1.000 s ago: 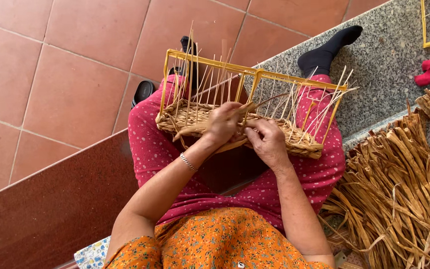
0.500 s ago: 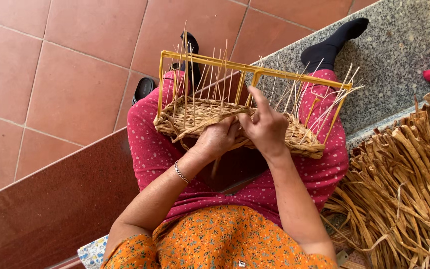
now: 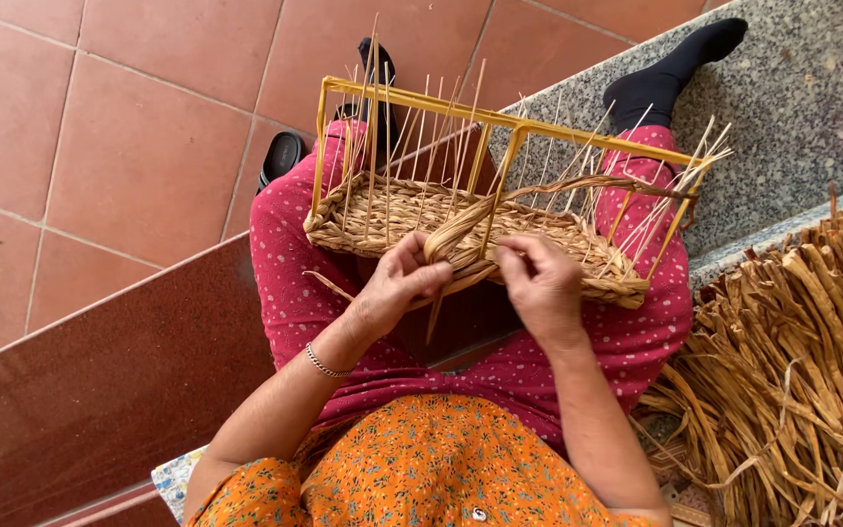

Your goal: The person weaves dried plant fibers into a rectangular basket frame, threading strands through vertical supports and tightening the weave. The person occasionally uses scissors to trim excess fiber.

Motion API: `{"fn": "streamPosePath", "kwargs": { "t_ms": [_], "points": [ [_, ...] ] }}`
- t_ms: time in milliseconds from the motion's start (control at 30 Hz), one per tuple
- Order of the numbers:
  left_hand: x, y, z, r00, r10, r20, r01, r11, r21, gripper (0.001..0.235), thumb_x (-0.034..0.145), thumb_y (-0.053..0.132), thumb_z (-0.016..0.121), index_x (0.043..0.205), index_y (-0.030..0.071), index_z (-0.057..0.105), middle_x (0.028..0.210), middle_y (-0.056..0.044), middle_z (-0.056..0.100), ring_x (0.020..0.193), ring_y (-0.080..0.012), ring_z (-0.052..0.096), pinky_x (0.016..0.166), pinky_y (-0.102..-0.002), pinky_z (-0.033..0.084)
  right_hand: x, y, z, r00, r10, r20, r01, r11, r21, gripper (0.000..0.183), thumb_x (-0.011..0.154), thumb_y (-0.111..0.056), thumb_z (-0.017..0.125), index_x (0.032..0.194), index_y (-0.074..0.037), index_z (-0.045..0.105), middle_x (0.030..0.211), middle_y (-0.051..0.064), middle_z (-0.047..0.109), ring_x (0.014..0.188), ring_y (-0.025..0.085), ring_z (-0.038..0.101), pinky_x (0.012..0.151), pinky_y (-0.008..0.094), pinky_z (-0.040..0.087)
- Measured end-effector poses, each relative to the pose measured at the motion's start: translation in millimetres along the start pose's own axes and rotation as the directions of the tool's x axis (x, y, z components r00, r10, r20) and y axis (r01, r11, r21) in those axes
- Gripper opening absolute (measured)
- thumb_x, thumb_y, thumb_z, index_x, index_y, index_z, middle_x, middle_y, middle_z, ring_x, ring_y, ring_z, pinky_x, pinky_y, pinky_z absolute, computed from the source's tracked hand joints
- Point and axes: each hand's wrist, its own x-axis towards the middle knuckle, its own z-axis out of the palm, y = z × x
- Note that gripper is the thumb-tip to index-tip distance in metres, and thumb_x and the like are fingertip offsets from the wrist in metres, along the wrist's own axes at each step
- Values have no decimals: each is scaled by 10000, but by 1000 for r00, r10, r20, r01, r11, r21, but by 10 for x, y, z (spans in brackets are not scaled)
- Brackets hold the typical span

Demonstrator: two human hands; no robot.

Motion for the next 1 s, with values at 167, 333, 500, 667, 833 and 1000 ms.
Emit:
{"fn": "streamPosePath", "kwargs": {
  "t_ms": [167, 333, 500, 667, 833, 1000],
  "points": [
    [172, -59, 74, 999, 7, -46, 7, 957, 289, 282, 906, 231, 712, 1091, 55, 591, 864, 22, 636, 735, -29, 593, 633, -216, 517, 59, 66, 239, 993, -92, -69, 70, 959, -276, 184, 850, -189, 851, 889, -70, 715, 804, 36, 734, 598, 136, 643, 541, 312, 519],
    [23, -264, 144, 980, 150, -134, -109, 956, 273, 221, 1080, 248, 592, 1016, 37, 615, 773, 68, 505, 661, -31, 442, 564, -220, 413, 136, 131, 301, 984, -161, -80, 127, 937, -325, 109, 888, -139, 796, 872, -95, 698, 738, 19, 720, 618, 133, 672, 542, 322, 529],
    [-257, -411, 40, 966, 162, -200, -166, 986, -2, 176, 1067, 224, 527, 1142, 93, 618, 730, 88, 481, 608, -20, 429, 703, -197, 512, 140, 218, 332, 990, -131, -53, 113, 961, -252, 129, 938, -161, 772, 870, -98, 683, 699, 3, 710, 595, 120, 681, 531, 304, 531],
    [-253, -276, -283, 866, 455, -207, -385, 871, 304, 256, 1012, 31, 716, 973, 88, 470, 872, 0, 610, 759, -53, 561, 645, -200, 539, 182, 199, 287, 997, -77, -5, 73, 960, -270, 148, 937, -187, 780, 885, -90, 681, 681, 15, 713, 569, 146, 676, 532, 324, 509],
    [-122, -235, -469, 748, 646, -150, -352, 578, 737, 188, 1061, 234, 576, 1114, 55, 555, 925, -103, 729, 774, -93, 704, 571, -216, 585, 96, 227, 307, 976, -207, -62, 181, 940, -290, 164, 925, -192, 813, 932, -89, 685, 742, 21, 729, 631, 141, 698, 553, 294, 524],
    [-398, 63, -838, 858, 257, -445, -382, 898, -217, 585, 1208, 558, 356, 1024, 41, 560, 755, -141, 678, 595, -195, 610, 548, -310, 512, 52, 246, 258, 974, -224, -28, 206, 935, -287, 212, 929, -132, 815, 1074, -37, 692, 938, 77, 752, 620, 137, 690, 564, 262, 577]
  ]
}}
